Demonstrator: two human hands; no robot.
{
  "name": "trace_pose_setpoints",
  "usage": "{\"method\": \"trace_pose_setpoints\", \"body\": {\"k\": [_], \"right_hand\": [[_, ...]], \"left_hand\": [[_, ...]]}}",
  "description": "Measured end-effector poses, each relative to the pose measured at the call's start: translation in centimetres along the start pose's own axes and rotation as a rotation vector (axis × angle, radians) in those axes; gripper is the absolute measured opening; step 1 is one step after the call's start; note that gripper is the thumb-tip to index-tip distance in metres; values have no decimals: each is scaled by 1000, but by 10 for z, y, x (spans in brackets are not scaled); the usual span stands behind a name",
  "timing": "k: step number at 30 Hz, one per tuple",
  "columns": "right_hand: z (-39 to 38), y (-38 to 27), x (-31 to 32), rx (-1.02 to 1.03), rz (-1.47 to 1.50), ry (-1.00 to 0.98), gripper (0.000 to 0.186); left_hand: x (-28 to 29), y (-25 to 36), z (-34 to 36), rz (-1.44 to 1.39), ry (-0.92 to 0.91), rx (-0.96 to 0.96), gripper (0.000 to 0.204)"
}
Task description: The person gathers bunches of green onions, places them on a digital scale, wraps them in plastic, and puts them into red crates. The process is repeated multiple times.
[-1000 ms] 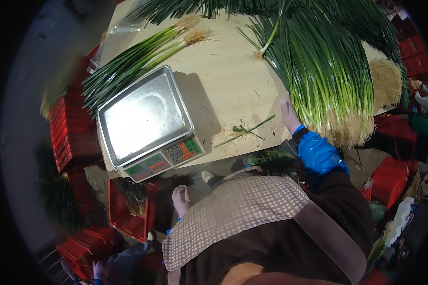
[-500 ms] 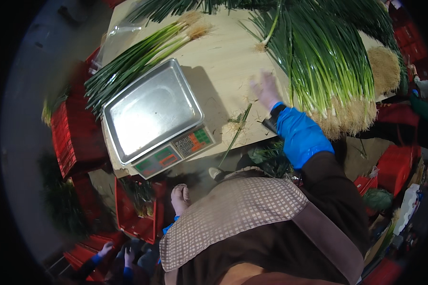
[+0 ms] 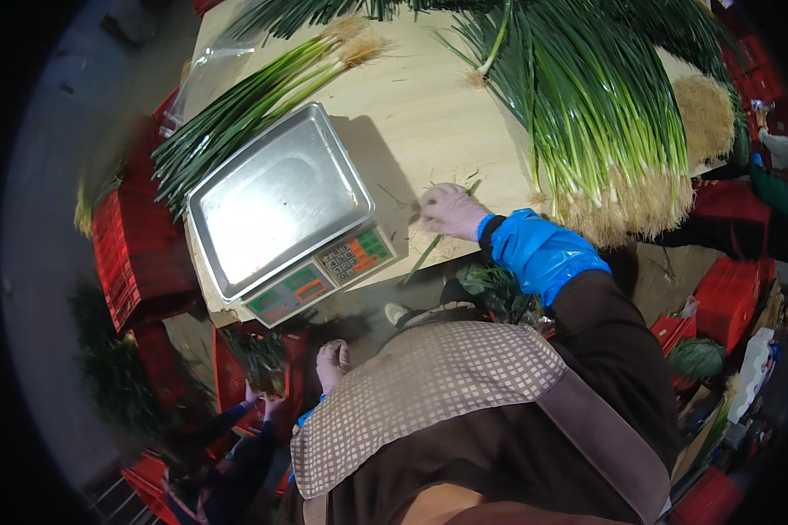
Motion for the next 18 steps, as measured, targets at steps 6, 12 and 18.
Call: {"method": "trace_pose_setpoints", "body": {"k": [6, 12, 18], "right_hand": [[-104, 68, -34, -178, -145, 316, 18], [-279, 93, -43, -689, -252, -32, 39], [-236, 111, 47, -582, 446, 319, 35]], "left_hand": [[-7, -8, 14, -250, -70, 186, 18], [-30, 56, 64, 80, -708, 256, 21], [-105, 217, 133, -243, -898, -436, 33]]}}
Point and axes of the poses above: each hand's wrist, its own z-axis towards the middle knuckle, its own x-axis out of the back of the hand, y = z × x, the point moved 3 cm from there along z, towards the middle knuckle, and after that the axes turned 8 degrees about -x, right-handed, at the moved point
